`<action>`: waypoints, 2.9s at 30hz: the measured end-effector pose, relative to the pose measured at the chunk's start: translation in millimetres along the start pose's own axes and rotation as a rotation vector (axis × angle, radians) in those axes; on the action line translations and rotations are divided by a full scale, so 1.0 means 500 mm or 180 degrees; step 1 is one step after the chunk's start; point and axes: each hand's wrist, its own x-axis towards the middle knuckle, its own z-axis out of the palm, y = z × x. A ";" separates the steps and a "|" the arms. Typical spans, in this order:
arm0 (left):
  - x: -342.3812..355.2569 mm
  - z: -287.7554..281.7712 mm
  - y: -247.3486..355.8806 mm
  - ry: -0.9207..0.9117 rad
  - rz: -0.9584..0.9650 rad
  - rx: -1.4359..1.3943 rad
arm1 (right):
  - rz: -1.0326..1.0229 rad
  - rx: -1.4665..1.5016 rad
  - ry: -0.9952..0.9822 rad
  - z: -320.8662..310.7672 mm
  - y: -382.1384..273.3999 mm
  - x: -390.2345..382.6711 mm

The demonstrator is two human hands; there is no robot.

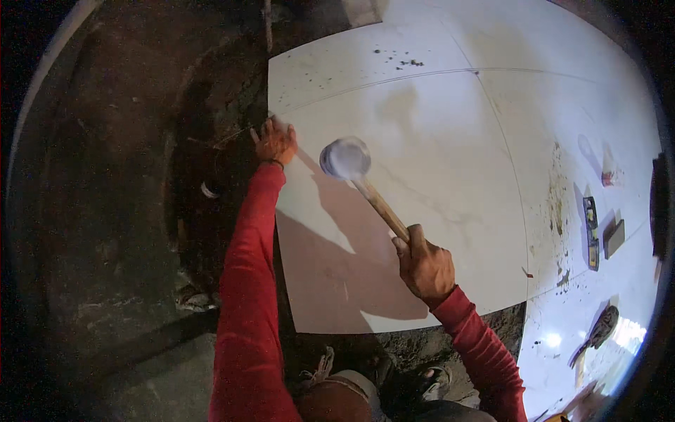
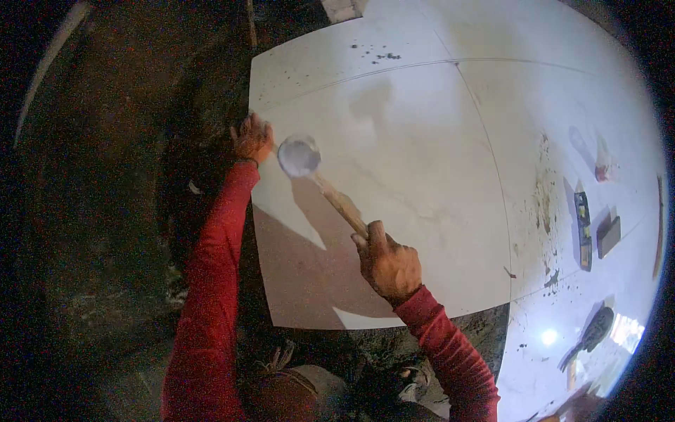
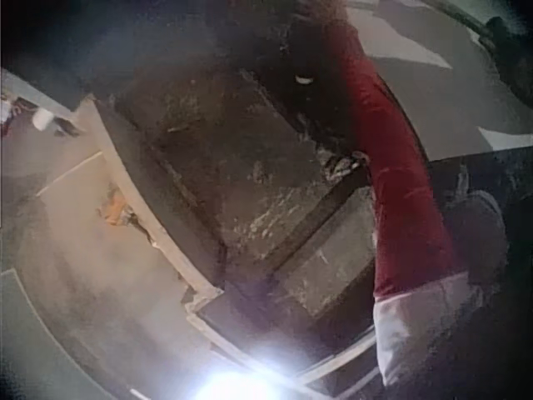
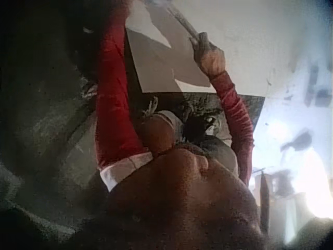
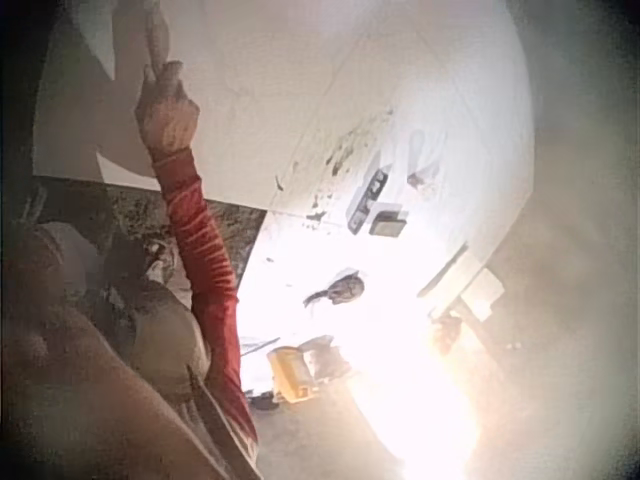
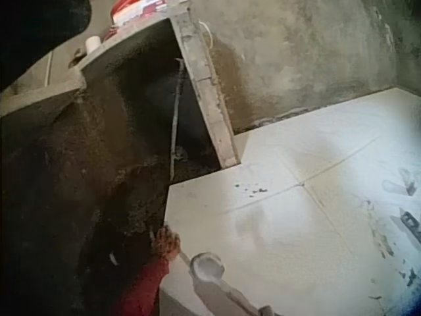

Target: The person places a large white tile onto a bed of mortar, strikes it repeatedly with a rubber mallet to level it, and wipes the tile surface with a cloth.

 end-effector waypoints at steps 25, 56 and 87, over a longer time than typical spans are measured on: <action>0.003 0.009 0.009 0.0027 0.0049 0.0172 | -0.0170 -0.0025 0.0147 0.017 0.009 -0.031; 0.013 -0.009 0.034 0.0311 -0.0123 0.0207 | -0.0532 -0.0556 0.0258 0.084 0.055 -0.119; 0.012 0.006 0.051 0.0212 -0.0555 -0.0364 | 0.0834 -0.0329 -0.0027 -0.011 0.068 -0.144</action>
